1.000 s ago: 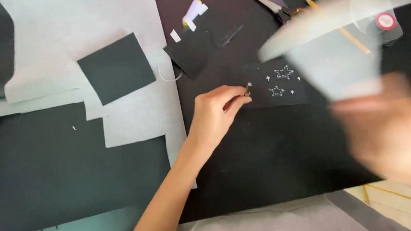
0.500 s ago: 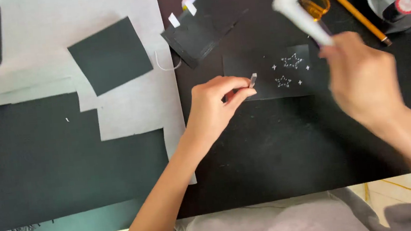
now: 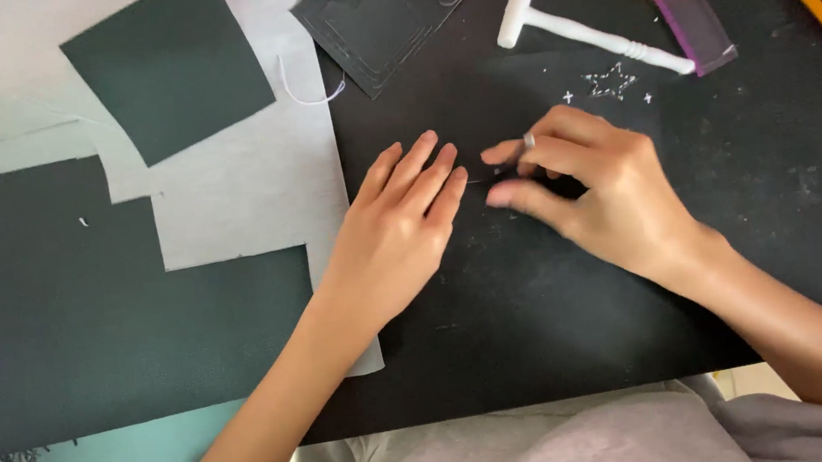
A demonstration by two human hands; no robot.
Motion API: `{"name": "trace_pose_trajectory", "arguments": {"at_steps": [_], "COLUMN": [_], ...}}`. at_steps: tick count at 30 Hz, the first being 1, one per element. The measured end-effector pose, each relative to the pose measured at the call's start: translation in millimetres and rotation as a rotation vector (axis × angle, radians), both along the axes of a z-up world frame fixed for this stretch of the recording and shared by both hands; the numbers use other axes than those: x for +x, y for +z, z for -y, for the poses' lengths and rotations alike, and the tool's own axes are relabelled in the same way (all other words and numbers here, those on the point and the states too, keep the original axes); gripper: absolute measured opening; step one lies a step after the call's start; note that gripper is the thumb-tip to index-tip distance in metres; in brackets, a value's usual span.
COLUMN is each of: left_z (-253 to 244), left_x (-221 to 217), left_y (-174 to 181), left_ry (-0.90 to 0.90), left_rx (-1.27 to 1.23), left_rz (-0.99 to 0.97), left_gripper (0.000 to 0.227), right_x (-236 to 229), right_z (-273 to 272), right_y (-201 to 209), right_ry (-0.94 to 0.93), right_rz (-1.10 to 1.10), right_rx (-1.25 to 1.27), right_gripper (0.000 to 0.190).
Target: Punching stitching holes into a piece of leather using a pricking iron and a mallet.
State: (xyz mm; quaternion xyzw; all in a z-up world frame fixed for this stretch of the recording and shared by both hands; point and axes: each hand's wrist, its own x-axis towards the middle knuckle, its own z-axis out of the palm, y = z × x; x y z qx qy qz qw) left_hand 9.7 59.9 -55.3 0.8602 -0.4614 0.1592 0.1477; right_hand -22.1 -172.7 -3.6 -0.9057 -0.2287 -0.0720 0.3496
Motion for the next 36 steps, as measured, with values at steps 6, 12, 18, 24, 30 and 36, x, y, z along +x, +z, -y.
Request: {"name": "trace_pose_trajectory", "arguments": {"at_steps": [6, 12, 18, 24, 30, 36], "left_z": [3.5, -4.5, -8.5, -7.2, 32.8, 35.6], "left_x": [-6.2, 1.9, 6.0, 7.3, -40.7, -49.2], "left_y": [21.0, 22.5, 21.6, 16.0, 22.5, 30.8], "left_ry": [-0.049, -0.089, -0.028, 0.028, -0.006, -0.483], "left_rx": [-0.026, -0.125, -0.091, -0.143, 0.096, -0.287], "left_rz": [0.116, -0.036, -0.042, -0.146, -0.024, -0.429], "left_gripper": [0.009, 0.016, 0.023, 0.027, 0.076, 0.030], "right_x": [-4.2, 3.0, 6.7, 6.0, 17.5, 17.1], "right_z": [-4.6, -3.3, 6.9, 19.4, 23.8, 19.2], "right_y": [6.9, 16.9, 32.7, 21.9, 11.0, 3.2], "right_ry": [-0.049, -0.035, -0.126, -0.241, -0.294, -0.311], "right_rz": [-0.040, -0.024, -0.039, -0.214, -0.278, -0.398], "right_rx": [0.038, 0.024, 0.159, 0.468, 0.454, 0.550], "right_gripper": [0.006, 0.006, 0.012, 0.010, 0.013, 0.008]}}
